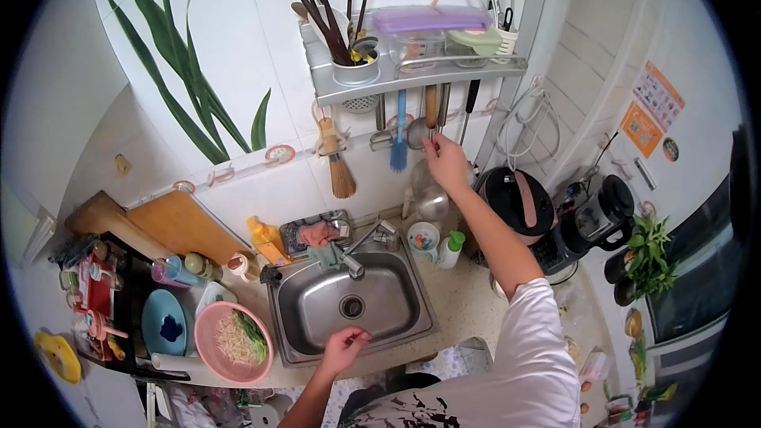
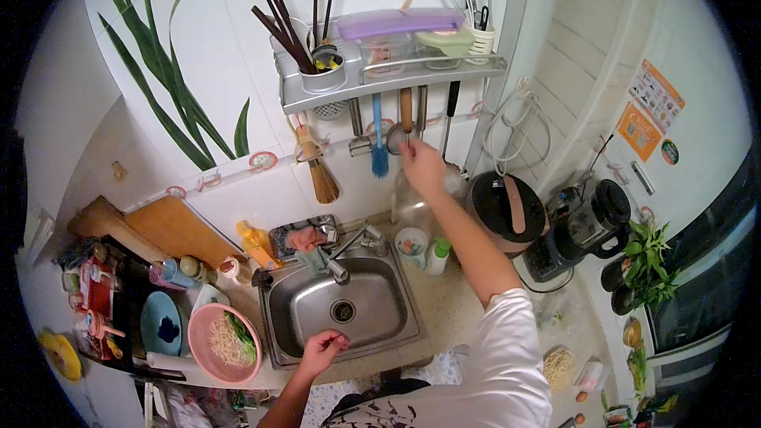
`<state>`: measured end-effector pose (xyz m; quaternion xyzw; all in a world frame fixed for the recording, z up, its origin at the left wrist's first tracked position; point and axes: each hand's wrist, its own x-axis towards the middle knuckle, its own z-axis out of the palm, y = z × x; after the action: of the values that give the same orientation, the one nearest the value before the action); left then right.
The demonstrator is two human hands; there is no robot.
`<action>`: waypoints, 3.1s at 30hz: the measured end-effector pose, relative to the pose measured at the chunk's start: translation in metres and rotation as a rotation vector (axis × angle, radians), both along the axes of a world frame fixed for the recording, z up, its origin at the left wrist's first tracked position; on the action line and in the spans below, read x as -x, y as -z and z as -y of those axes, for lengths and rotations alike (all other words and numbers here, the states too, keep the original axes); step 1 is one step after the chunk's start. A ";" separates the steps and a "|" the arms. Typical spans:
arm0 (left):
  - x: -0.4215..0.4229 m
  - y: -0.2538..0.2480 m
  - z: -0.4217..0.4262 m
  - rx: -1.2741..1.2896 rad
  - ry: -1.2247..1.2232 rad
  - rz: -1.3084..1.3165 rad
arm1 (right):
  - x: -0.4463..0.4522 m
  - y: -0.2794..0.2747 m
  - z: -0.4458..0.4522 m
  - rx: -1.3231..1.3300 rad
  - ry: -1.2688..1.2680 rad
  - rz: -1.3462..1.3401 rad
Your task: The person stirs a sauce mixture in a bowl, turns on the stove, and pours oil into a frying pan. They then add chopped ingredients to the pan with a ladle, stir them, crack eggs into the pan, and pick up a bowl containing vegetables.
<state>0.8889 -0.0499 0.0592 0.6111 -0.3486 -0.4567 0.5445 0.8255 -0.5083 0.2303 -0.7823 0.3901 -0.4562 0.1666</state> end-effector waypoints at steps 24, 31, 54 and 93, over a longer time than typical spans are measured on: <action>-0.013 -0.052 -0.033 0.237 -0.099 -0.015 | 0.174 0.016 -0.267 -0.064 -0.391 -0.376; -0.029 -0.058 -0.046 -0.314 0.625 -0.665 | 0.227 0.097 -0.457 -0.359 -0.133 -0.594; 0.337 -0.008 -0.159 -0.791 1.485 -0.049 | 0.475 0.176 -0.794 -0.575 0.856 -0.104; 0.751 0.051 -0.029 -0.755 1.584 0.249 | 0.844 0.377 -0.642 -0.640 1.898 0.432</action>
<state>0.1376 -0.0214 0.0086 0.3746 -0.5519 -0.7143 -0.2115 -0.0189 0.1340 -0.1468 0.0289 0.9136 -0.4056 0.0043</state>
